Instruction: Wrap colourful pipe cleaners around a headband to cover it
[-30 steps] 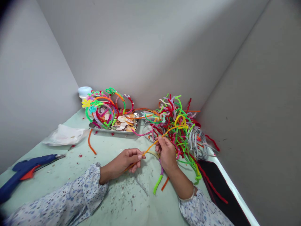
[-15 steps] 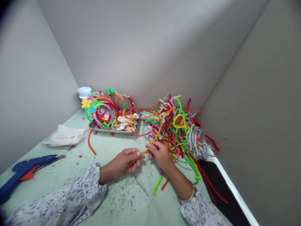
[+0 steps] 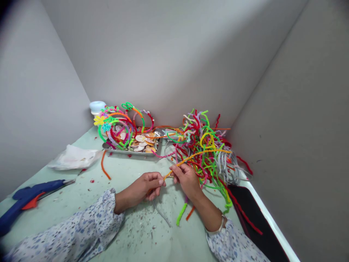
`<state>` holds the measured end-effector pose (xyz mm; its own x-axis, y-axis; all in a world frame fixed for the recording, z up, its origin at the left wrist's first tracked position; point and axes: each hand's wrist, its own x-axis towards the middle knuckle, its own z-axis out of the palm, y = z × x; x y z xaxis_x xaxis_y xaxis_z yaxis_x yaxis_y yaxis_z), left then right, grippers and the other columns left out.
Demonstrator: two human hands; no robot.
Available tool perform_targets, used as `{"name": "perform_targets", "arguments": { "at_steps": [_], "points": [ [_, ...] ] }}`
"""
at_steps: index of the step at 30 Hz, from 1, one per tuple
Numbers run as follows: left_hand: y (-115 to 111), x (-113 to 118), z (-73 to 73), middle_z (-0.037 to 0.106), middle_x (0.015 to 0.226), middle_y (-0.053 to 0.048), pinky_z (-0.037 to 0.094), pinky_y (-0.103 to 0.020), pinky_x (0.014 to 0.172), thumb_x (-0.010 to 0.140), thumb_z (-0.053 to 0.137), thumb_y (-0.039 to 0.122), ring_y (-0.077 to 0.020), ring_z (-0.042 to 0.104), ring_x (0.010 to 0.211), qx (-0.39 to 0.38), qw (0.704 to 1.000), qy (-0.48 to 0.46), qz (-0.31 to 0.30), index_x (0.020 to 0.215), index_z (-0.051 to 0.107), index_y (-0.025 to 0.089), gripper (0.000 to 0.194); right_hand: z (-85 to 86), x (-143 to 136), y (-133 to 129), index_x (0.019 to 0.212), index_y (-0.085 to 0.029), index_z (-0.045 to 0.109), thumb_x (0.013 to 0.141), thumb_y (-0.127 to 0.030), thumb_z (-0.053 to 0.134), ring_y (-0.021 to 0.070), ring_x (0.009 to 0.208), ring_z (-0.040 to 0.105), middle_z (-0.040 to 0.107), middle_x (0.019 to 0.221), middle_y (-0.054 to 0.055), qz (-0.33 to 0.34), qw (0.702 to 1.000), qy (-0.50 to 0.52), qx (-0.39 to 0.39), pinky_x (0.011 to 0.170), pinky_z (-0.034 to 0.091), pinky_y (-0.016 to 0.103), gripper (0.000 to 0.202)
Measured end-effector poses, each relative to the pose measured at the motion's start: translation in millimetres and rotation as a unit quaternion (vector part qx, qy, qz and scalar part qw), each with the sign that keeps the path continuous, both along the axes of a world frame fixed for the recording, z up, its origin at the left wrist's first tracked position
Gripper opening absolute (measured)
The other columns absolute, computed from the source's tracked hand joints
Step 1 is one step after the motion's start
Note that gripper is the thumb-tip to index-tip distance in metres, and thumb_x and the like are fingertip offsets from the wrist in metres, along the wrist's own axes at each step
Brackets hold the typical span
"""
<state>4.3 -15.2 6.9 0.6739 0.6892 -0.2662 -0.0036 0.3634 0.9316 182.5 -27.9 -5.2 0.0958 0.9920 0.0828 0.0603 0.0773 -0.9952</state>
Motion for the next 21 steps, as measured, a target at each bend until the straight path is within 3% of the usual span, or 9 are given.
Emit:
{"name": "perform_targets", "arguments": {
  "at_steps": [9, 14, 21],
  "points": [
    [-2, -1, 1.6, 0.054, 0.051, 0.004, 0.023, -0.015, 0.033, 0.075, 0.057, 0.037, -0.0030, 0.040, 0.032, -0.007, 1.000, -0.009, 0.003, 0.080, 0.053, 0.015, 0.023, 1.1, 0, 0, 0.078, -0.016, 0.063, 0.079, -0.043, 0.057, 0.0081, 0.045, 0.048, 0.058, 0.057, -0.001, -0.014, 1.000, 0.014, 0.007, 0.043, 0.035, 0.020, 0.028],
    [-1, -2, -0.9, 0.056, 0.056, 0.001, 0.028, -0.016, 0.035, 0.078, 0.054, 0.042, -0.0049, 0.046, 0.036, -0.021, 0.999, -0.026, -0.004, 0.090, 0.056, 0.013, 0.032, -3.9, 4, 3, 0.078, -0.016, 0.062, 0.079, -0.043, 0.057, 0.0082, 0.045, 0.046, 0.057, 0.057, -0.001, -0.052, 0.996, 0.073, 0.006, 0.042, 0.033, 0.019, 0.028],
    [0, -2, -1.4, 0.058, 0.057, 0.000, 0.026, -0.015, 0.034, 0.075, 0.057, 0.040, -0.0048, 0.046, 0.036, -0.010, 1.000, -0.020, -0.011, 0.087, 0.055, 0.012, 0.030, -11.0, 5, 6, 0.079, -0.016, 0.062, 0.080, -0.044, 0.055, 0.0072, 0.041, 0.041, 0.052, 0.051, -0.002, -0.059, 0.991, 0.117, 0.006, 0.039, 0.029, 0.018, 0.029]
  ]
}}
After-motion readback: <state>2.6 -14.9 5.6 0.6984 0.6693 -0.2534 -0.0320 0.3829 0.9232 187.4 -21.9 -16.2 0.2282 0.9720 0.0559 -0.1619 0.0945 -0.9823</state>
